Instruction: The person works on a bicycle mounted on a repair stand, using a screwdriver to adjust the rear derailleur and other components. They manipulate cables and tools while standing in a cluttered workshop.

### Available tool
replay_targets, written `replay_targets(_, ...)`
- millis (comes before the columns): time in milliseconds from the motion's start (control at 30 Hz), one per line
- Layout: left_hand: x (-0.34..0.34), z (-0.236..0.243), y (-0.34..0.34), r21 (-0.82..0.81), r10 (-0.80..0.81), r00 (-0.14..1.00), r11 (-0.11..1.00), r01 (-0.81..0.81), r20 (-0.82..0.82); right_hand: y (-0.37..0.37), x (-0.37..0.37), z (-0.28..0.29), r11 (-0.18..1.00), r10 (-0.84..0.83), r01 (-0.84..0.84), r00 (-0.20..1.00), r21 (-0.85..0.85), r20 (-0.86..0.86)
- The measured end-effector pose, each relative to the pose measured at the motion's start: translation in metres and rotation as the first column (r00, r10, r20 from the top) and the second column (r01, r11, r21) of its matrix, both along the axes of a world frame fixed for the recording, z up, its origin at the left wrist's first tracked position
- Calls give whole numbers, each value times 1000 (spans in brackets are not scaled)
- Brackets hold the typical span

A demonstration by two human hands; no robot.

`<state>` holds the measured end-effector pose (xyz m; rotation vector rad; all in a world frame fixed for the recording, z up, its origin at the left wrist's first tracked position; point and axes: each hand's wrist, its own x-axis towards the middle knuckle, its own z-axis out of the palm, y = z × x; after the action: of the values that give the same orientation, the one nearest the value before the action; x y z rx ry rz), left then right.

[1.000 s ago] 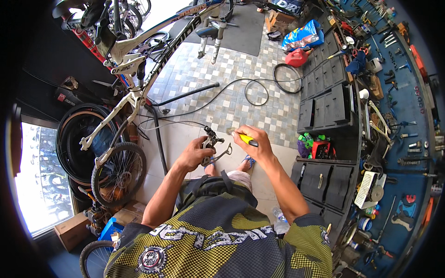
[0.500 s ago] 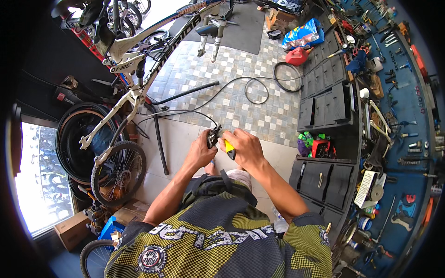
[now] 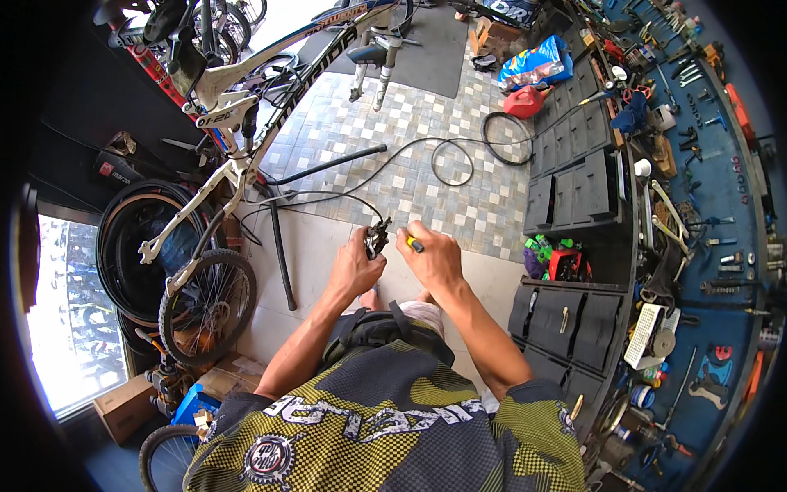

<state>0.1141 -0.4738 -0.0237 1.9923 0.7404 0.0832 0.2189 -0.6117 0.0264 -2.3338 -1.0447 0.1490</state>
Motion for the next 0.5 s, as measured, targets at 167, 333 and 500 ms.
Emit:
replay_targets(167, 5, 0, -1, 129, 21, 992, 991, -38, 128, 3, 2, -17, 982, 114, -111, 993, 155, -11)
replay_targets(333, -1, 7, 9, 114, 12, 999, 993, -17, 46, -16, 32, -29, 946, -241, 320, 792, 45, -562)
replay_targets(500, 4, 4, 19, 94, 21, 995, 995, -30, 99, -36, 27, -20, 855, 192, 360, 446, 372, -874)
